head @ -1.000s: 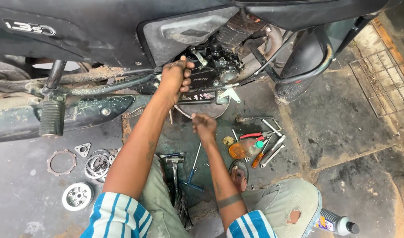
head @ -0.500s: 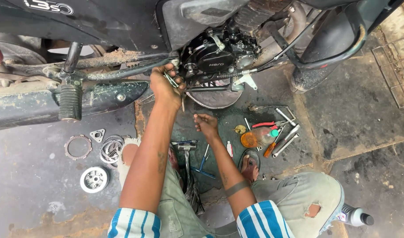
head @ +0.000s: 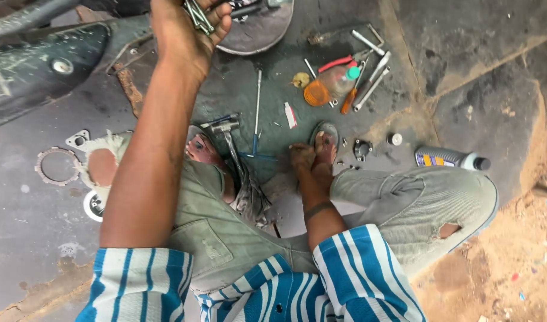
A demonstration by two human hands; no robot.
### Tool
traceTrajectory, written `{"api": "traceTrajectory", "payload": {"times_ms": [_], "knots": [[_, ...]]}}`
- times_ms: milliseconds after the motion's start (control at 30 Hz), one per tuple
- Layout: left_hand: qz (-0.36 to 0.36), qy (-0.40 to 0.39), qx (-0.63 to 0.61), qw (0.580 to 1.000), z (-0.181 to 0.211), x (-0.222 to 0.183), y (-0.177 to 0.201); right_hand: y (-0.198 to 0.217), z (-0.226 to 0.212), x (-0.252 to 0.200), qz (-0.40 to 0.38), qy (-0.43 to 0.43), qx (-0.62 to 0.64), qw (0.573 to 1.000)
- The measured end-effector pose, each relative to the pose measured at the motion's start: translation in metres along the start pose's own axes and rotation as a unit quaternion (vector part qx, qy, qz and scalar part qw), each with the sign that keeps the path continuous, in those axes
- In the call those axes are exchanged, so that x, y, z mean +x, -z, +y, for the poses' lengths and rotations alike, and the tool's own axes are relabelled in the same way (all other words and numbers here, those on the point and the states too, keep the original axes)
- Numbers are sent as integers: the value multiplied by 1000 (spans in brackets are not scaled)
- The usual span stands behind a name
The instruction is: The person removes bolts from a motorcycle engine by hand and places them into their palm before using a T-handle socket wrench and other tools to loosen and remove more components.
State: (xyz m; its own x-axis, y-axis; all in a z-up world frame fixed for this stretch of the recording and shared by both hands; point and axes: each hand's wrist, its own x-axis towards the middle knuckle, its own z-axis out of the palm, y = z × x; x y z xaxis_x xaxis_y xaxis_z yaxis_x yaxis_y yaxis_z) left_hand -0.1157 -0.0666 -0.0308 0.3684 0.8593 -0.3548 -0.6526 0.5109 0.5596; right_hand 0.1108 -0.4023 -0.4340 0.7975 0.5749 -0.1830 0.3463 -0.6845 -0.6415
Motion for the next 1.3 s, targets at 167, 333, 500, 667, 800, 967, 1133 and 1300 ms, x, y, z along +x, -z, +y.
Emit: {"api": "traceTrajectory", "payload": {"times_ms": [167,333,500,667,800,967,1133,1300], "knots": [[-13,52,85,995,-22,-18,-30,4,-55,-2,-146,16,-30,989],[41,78,224,971,-39,-16,-24,-36,-92,-10,-162,173,-44,971],[42,48,208,976,-34,-12,-26,-76,-60,-8,-198,249,54,946],[35,61,214,974,-45,-1,-23,-83,-41,5,-250,110,105,956],[49,61,268,960,-64,11,-11,-76,-71,19,-232,73,175,954],[49,78,371,924,-84,14,4,-53,-70,25,-215,28,261,941],[95,100,496,857,-96,20,26,-19,-75,22,-207,-20,341,917],[120,3,595,795,-94,43,57,0,-63,27,-209,-70,409,886]]}}
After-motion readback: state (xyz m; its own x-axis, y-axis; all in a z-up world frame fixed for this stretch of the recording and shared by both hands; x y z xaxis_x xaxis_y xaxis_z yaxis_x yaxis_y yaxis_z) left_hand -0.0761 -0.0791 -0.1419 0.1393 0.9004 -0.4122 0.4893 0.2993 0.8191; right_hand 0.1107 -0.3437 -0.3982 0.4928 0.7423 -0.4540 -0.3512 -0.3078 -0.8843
